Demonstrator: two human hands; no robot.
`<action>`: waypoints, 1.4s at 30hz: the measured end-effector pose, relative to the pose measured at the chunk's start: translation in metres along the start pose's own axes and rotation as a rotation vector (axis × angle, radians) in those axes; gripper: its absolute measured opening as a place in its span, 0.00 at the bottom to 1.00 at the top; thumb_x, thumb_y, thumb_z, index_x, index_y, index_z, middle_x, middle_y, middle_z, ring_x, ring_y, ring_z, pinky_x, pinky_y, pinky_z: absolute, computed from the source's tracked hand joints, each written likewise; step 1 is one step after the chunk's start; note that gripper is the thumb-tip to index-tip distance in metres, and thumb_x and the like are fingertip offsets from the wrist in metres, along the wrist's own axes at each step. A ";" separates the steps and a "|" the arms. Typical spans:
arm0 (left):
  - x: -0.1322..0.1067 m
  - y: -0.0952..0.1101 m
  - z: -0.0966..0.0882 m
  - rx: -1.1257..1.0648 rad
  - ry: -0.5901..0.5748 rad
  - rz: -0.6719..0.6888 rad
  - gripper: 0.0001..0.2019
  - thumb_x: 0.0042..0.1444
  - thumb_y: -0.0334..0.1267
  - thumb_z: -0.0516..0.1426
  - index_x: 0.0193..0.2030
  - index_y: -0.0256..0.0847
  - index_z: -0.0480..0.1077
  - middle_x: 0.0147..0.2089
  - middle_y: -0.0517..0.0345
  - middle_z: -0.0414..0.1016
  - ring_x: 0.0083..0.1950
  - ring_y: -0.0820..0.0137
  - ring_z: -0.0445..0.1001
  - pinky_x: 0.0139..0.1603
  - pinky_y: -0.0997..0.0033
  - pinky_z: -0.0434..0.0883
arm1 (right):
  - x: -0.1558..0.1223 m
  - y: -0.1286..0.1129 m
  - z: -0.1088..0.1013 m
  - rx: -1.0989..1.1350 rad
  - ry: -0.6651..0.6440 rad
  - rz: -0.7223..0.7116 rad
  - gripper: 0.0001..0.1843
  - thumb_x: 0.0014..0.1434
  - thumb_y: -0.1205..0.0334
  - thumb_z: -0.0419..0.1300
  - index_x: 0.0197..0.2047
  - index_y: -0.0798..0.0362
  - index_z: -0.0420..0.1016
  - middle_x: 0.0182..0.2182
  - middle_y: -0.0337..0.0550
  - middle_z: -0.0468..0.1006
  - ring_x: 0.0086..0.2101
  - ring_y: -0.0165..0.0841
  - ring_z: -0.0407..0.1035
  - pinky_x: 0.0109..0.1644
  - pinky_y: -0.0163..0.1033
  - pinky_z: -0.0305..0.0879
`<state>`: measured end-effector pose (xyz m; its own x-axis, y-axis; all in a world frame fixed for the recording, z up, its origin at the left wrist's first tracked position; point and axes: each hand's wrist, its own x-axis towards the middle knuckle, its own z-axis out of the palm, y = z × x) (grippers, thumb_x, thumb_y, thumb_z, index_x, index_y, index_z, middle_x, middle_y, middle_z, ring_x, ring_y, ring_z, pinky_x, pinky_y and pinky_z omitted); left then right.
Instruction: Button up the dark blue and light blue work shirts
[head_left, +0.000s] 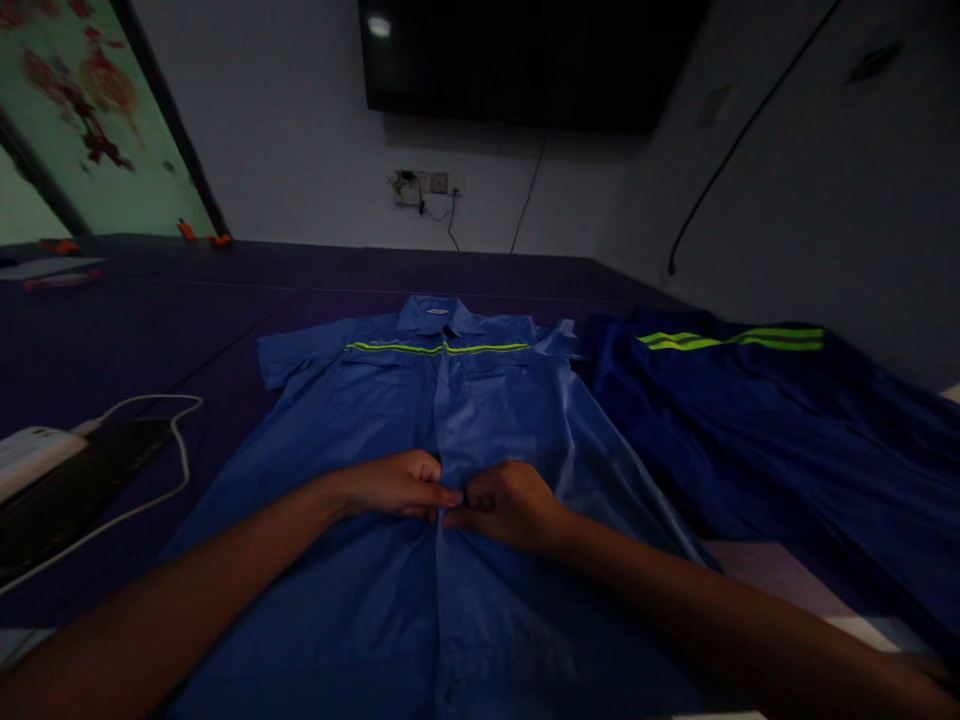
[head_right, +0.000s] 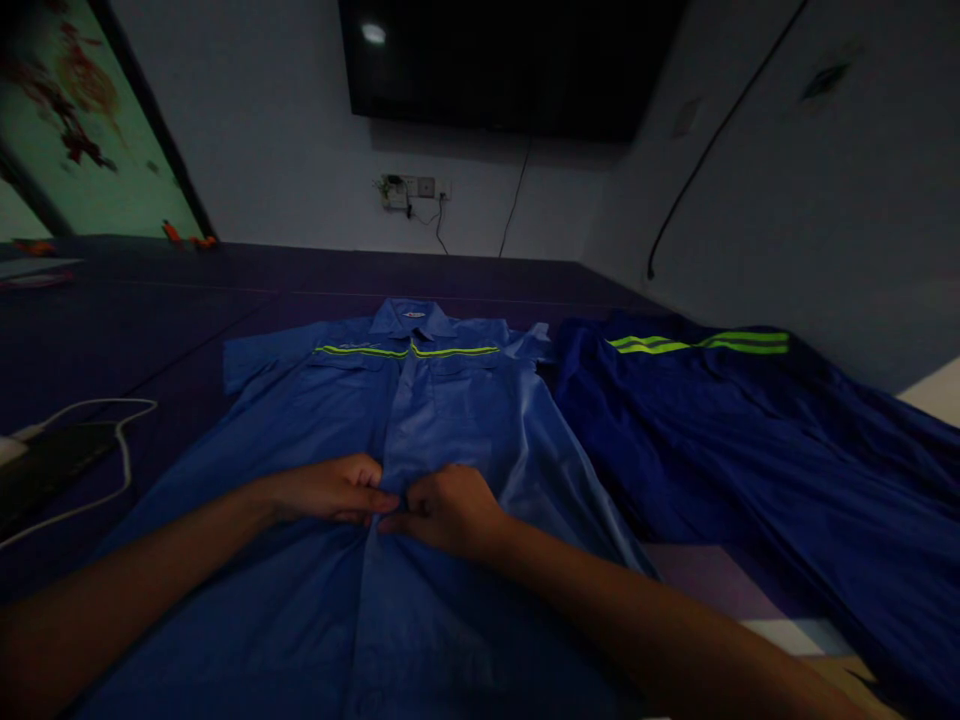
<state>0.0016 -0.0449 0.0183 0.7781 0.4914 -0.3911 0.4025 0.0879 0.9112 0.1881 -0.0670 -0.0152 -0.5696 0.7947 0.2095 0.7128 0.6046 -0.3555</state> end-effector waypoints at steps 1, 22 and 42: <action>0.000 0.000 0.000 -0.011 0.011 -0.003 0.21 0.45 0.54 0.55 0.20 0.35 0.61 0.11 0.70 0.51 0.13 0.83 0.44 0.14 0.78 0.40 | -0.001 0.000 0.000 0.006 0.014 -0.034 0.20 0.49 0.47 0.59 0.18 0.55 0.69 0.13 0.33 0.65 0.16 0.21 0.57 0.20 0.30 0.44; -0.013 0.004 0.024 0.112 -0.250 -0.007 0.16 0.44 0.48 0.59 0.19 0.37 0.64 0.12 0.68 0.55 0.13 0.82 0.51 0.12 0.80 0.48 | -0.050 -0.042 -0.015 -0.175 0.041 -0.931 0.13 0.57 0.60 0.52 0.23 0.53 0.66 0.15 0.33 0.65 0.18 0.26 0.58 0.20 0.36 0.47; -0.003 0.003 0.035 -0.104 -0.009 -0.178 0.08 0.38 0.38 0.56 0.17 0.37 0.61 0.11 0.67 0.61 0.08 0.81 0.54 0.06 0.82 0.47 | -0.046 -0.050 -0.016 -0.338 0.258 -0.929 0.10 0.56 0.63 0.52 0.25 0.56 0.67 0.15 0.35 0.63 0.16 0.26 0.56 0.17 0.35 0.45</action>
<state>0.0173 -0.0769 0.0178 0.7035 0.4528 -0.5478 0.4826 0.2615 0.8359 0.1853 -0.1325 0.0076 -0.8793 -0.0326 0.4751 0.1352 0.9395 0.3148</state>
